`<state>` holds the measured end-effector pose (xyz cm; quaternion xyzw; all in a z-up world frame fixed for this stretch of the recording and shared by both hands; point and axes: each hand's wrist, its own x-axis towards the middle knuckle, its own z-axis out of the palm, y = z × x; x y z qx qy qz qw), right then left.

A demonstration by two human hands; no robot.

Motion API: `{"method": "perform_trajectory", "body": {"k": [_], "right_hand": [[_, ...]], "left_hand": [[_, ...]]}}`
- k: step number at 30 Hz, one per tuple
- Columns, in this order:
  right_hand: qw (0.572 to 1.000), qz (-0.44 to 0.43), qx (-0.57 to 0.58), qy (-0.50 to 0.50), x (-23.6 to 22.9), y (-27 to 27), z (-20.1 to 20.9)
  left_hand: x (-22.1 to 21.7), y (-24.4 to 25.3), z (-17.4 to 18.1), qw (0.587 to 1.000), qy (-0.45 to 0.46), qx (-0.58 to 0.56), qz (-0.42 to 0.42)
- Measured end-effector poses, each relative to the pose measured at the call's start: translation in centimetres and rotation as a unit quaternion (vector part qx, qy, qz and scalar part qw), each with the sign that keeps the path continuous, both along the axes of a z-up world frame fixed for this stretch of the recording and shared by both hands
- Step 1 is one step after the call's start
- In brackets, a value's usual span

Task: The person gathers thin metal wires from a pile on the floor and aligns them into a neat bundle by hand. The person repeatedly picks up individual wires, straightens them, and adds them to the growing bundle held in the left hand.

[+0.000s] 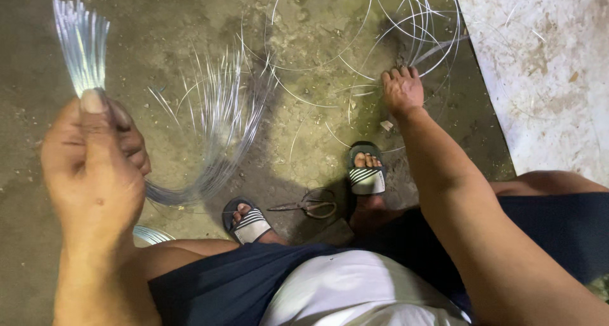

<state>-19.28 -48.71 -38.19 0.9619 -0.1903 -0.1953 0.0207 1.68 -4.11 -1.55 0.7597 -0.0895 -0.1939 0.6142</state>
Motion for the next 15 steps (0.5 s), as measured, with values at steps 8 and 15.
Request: {"method": "perform_trajectory", "body": {"k": [8, 15], "right_hand": [[0.984, -0.01, -0.01, 0.18, 3.1, -5.9, -0.2], [0.977, 0.065, 0.157, 0.13, 9.6, -7.7, 13.3]], "left_hand": [[0.2, -0.2, -0.5, 0.999, 0.022, -0.038, -0.001], [0.1, 0.3, -0.1, 0.998, 0.02, -0.052, 0.0]]}}
